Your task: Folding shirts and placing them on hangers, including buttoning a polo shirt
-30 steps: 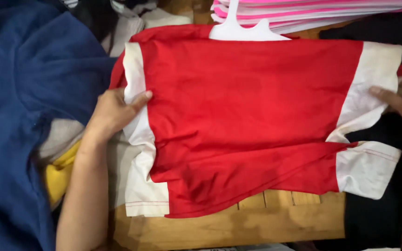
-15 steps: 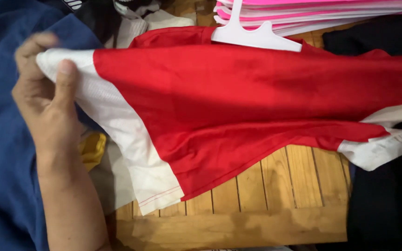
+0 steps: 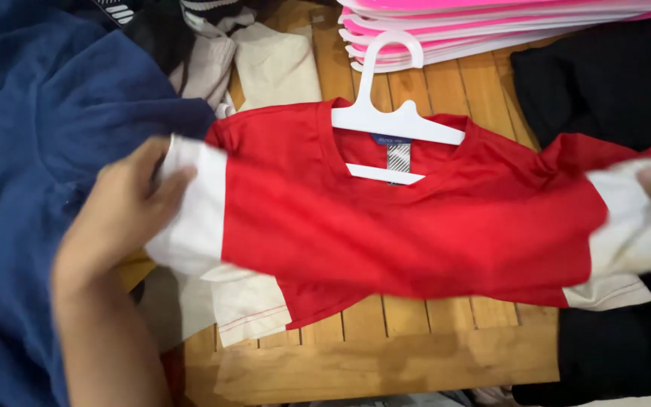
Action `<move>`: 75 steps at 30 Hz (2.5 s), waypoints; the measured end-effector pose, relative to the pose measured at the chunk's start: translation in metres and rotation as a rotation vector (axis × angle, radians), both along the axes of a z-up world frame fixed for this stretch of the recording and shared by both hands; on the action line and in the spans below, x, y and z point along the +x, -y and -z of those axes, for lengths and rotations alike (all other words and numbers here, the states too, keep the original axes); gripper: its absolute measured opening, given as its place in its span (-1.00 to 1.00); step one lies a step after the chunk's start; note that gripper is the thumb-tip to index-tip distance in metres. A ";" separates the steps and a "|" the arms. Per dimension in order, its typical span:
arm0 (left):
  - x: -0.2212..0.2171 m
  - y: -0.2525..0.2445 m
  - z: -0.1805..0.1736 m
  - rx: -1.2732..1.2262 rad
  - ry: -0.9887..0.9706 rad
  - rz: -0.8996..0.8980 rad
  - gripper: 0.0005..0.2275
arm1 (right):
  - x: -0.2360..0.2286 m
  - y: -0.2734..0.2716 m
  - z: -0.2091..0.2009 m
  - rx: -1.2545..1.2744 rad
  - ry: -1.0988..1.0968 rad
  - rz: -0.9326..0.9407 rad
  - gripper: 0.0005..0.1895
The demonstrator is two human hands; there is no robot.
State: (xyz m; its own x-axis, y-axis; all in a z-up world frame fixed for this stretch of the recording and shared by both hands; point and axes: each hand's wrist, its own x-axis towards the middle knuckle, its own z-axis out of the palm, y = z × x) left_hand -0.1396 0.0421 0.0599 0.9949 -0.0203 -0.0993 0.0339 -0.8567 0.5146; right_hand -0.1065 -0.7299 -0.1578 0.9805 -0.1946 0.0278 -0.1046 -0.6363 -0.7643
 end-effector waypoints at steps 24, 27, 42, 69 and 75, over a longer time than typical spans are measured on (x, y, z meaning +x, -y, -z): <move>-0.055 0.090 0.116 0.380 -0.388 0.640 -0.32 | -0.087 -0.202 -0.100 -0.710 -0.539 -0.679 -0.15; -0.060 0.082 0.137 0.428 -0.241 0.637 -0.49 | -0.082 -0.206 -0.095 -0.686 -0.353 -0.674 -0.36; -0.047 0.059 0.021 0.106 -0.390 0.447 -0.82 | -0.110 -0.155 -0.138 -0.318 -0.136 -0.406 -0.67; 0.060 0.018 0.072 0.700 0.639 0.093 -0.82 | 0.025 -0.105 -0.060 -0.281 0.185 -0.197 -0.57; 0.085 0.068 0.080 0.414 0.391 0.392 -0.33 | 0.020 -0.116 -0.078 -0.489 0.230 -0.179 -0.38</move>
